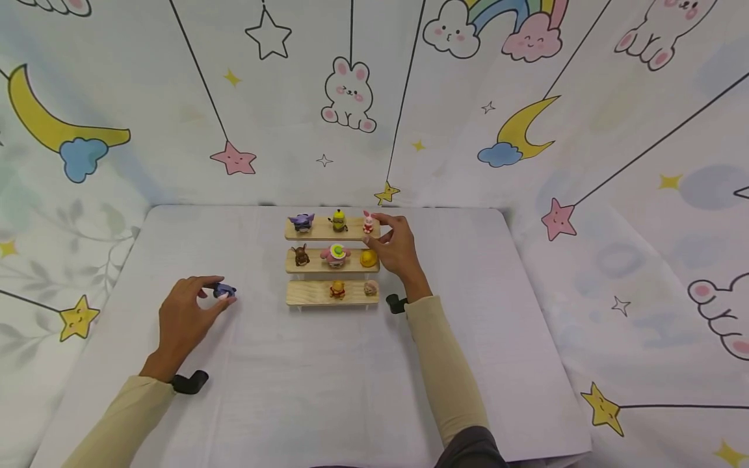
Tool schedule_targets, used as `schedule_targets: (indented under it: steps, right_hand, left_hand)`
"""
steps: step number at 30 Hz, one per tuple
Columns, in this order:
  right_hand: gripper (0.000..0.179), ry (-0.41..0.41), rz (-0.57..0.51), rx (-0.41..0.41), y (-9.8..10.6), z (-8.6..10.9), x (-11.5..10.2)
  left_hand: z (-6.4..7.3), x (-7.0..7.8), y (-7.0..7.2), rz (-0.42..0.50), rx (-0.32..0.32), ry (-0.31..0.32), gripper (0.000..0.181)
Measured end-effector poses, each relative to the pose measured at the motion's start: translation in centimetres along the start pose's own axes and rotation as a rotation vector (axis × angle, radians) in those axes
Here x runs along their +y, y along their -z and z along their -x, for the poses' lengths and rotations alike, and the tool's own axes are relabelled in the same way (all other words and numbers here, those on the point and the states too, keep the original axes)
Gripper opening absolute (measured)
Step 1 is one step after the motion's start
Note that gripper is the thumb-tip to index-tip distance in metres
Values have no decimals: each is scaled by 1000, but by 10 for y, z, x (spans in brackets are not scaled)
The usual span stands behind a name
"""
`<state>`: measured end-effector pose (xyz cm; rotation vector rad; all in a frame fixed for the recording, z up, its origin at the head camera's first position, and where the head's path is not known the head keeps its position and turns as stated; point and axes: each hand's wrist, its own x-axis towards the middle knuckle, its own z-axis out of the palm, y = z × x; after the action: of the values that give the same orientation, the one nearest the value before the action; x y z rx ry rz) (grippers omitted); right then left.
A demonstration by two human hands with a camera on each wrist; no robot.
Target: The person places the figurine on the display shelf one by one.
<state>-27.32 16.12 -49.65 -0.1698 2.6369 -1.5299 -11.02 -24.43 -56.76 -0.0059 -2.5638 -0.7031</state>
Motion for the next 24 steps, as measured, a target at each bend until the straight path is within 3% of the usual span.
schedule_targets:
  steps: [13,24]
  right_hand:
    - [58,-7,5,-2,-1,0,0]
    - [58,12,-1,-4,0,0,0]
  left_hand:
    - [-19,46,-14,72,18,-97,51]
    - [-19,76,-33,136,18,-169,52]
